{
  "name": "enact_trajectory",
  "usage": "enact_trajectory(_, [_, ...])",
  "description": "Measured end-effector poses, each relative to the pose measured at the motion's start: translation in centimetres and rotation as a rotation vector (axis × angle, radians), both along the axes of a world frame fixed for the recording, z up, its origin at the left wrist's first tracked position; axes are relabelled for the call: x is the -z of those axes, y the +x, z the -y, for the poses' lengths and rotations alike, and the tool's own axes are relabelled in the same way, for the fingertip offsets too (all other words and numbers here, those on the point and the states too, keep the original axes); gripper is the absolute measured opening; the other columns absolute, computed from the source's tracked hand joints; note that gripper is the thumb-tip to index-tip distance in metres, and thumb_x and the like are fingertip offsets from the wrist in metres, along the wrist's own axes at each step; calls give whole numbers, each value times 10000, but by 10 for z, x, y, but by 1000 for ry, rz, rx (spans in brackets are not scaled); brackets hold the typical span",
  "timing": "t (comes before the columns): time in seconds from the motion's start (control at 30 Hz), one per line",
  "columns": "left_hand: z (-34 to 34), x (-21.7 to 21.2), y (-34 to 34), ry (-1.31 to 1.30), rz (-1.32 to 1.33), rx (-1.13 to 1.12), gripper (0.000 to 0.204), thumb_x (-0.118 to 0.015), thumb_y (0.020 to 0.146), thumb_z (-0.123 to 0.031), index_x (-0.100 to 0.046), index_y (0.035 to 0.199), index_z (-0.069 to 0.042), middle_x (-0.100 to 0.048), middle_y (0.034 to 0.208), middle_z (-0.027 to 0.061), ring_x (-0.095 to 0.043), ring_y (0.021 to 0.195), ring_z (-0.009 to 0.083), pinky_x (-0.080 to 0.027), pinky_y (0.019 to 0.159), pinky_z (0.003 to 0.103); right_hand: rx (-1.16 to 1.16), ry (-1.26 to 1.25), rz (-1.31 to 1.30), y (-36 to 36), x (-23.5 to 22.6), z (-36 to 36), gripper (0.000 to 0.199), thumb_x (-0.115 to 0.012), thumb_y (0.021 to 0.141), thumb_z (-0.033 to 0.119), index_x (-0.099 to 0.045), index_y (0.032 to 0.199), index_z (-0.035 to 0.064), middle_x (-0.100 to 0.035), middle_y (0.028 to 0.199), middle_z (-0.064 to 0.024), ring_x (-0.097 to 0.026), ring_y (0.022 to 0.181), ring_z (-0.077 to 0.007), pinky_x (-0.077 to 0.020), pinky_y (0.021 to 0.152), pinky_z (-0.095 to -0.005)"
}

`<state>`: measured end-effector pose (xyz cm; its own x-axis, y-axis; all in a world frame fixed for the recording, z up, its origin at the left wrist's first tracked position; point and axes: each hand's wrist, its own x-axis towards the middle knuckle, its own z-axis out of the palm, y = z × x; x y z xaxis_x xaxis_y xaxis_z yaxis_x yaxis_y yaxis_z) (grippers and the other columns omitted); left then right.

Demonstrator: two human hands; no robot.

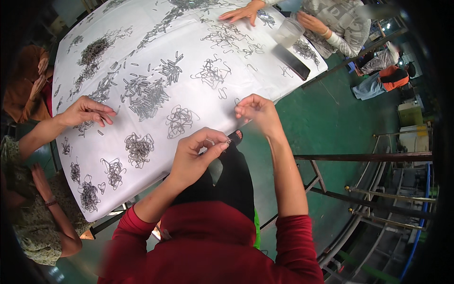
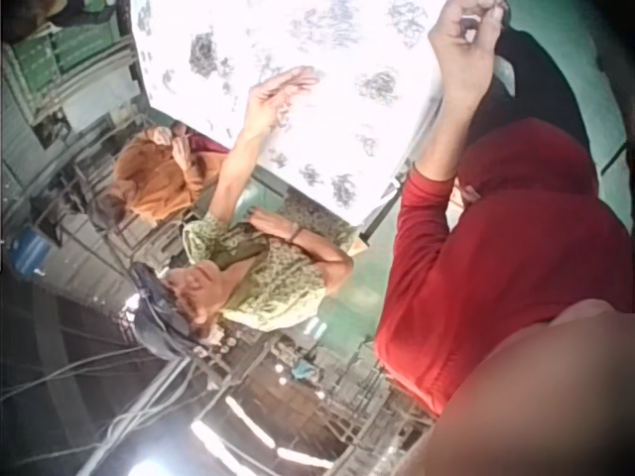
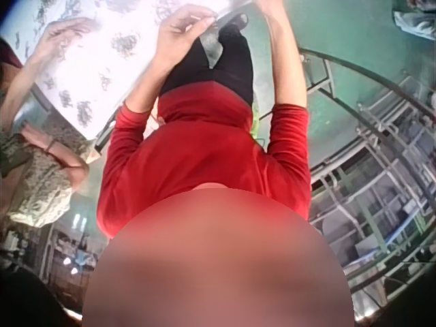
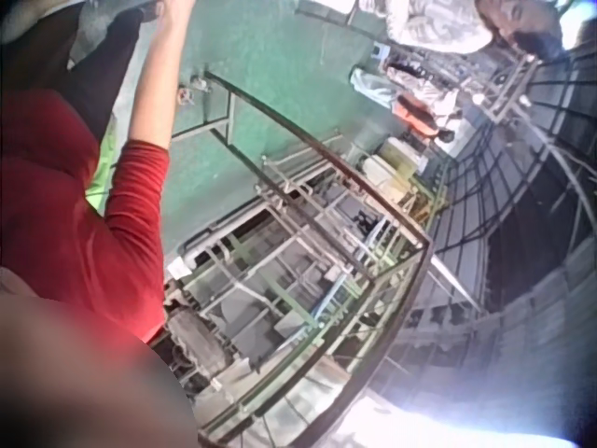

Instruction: The person picks small metal wire pieces from a white table and links them together by hand to form a chain. They repeatedly pick, twist, and connect the wires, then hang the completed chain on a nearby metal frame.

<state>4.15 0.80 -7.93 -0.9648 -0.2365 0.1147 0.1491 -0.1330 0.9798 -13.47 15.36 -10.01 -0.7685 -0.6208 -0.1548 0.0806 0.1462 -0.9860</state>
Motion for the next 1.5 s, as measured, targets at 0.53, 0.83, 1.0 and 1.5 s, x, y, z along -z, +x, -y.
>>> enact_trajectory(0.53, [-17,-2,12,-177,-97,-148,204,-629,840,6,-638,1036,-49,-698,925,36,-627,758,93,-463,636,230,336,-447,328,140,-43,-14,52,-691,844,36,-661,882,17,-623,960,-10,-568,868,-88,-425,820,-237])
enact_trajectory(0.83, [-24,-4,11,-284,-96,-217,298,-663,808,2,-609,1096,-56,-700,932,36,-611,748,120,-464,653,256,471,-577,255,146,-38,2,62,-667,846,25,-646,904,27,-617,992,-59,-558,885,-130,-435,822,-276])
enact_trajectory(1.0, [-18,2,8,-292,-151,-166,320,-679,807,-18,-600,1114,-62,-697,927,37,-596,786,135,-466,680,257,475,-590,45,150,-34,6,82,-637,858,-26,-611,909,32,-589,1037,-75,-553,992,-161,-415,927,-322])
enact_trajectory(1.5, [165,79,-153,-1093,421,-559,177,-694,770,-195,-696,850,-37,-694,818,131,-666,770,286,-521,732,368,472,-453,-94,138,-33,-2,115,-664,820,-48,-604,886,24,-559,1018,-67,-537,991,-167,-409,933,-303])
